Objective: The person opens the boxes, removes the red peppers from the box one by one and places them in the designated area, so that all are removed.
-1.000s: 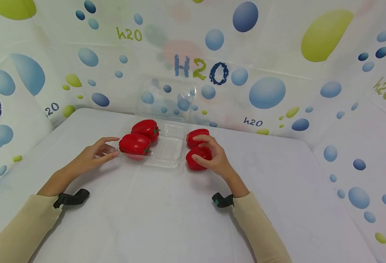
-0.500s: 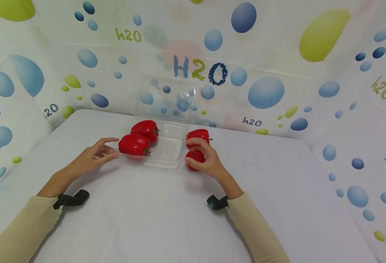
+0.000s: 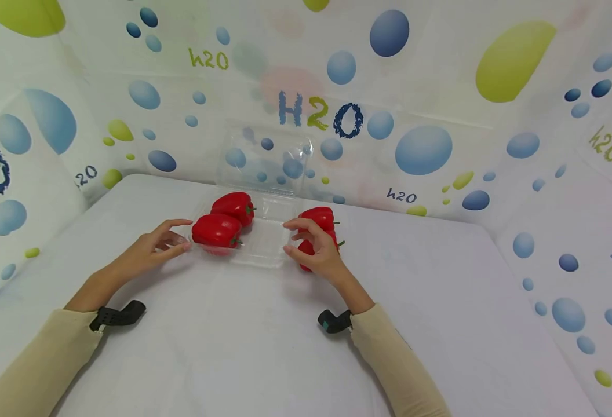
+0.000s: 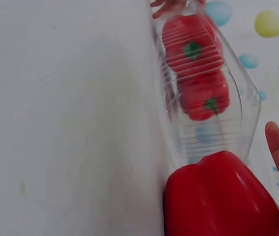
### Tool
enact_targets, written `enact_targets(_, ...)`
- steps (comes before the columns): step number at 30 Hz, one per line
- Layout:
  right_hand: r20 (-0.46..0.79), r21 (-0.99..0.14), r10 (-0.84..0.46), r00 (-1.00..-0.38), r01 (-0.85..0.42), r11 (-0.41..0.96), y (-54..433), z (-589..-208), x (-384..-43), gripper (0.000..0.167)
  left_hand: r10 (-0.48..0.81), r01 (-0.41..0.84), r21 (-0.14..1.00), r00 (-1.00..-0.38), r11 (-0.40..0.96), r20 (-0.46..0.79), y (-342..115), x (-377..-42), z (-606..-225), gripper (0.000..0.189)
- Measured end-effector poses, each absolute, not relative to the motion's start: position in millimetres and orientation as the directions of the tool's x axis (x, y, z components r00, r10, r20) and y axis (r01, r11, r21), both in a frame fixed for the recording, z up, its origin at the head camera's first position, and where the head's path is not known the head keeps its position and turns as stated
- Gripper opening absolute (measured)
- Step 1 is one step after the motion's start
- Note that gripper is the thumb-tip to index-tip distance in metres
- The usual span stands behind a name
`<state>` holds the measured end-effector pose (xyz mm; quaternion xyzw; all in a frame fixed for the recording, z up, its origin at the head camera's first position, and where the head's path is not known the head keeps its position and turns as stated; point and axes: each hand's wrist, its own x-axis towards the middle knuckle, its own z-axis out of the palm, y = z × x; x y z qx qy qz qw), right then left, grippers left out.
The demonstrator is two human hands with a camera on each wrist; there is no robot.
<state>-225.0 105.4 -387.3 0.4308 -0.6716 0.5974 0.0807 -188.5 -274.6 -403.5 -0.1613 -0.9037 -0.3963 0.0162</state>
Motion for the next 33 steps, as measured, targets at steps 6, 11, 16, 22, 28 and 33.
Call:
enact_targets(6,0.609,-0.741,-0.483,-0.629,-0.669,-0.063,95.8,-386.9,-225.2,0.041,0.273,0.295,0.708,-0.951,0.642,0.148,-276.0,-188.6,-405.4,0.059)
enact_targets(11,0.581,-0.757,-0.487,-0.652,-0.653,-0.030,89.1,-384.7,-225.7,0.039,0.275,0.300,0.709,-0.949,0.638,0.154,-275.9,-189.4,-407.4,0.059)
enact_targets(16,0.550,-0.773,-0.497,-0.671,-0.634,0.001,83.1,-379.1,-225.6,0.037,0.278,0.304,0.710,-0.948,0.635,0.157,-275.2,-189.2,-406.8,0.058)
enact_targets(22,0.515,-0.793,-0.516,-0.685,-0.609,0.017,75.4,-376.0,-225.5,0.036,0.279,0.306,0.707,-0.947,0.637,0.159,-275.8,-189.3,-406.6,0.058)
enact_targets(28,0.496,-0.812,-0.522,-0.694,-0.584,0.006,65.9,-377.3,-226.9,0.038,0.281,0.306,0.712,-0.947,0.632,0.158,-276.3,-190.0,-405.9,0.058)
enact_targets(33,0.476,-0.816,-0.537,-0.696,-0.577,0.025,58.4,-378.0,-227.5,0.040,0.278,0.297,0.720,-0.949,0.627,0.149,-275.4,-189.7,-405.7,0.059)
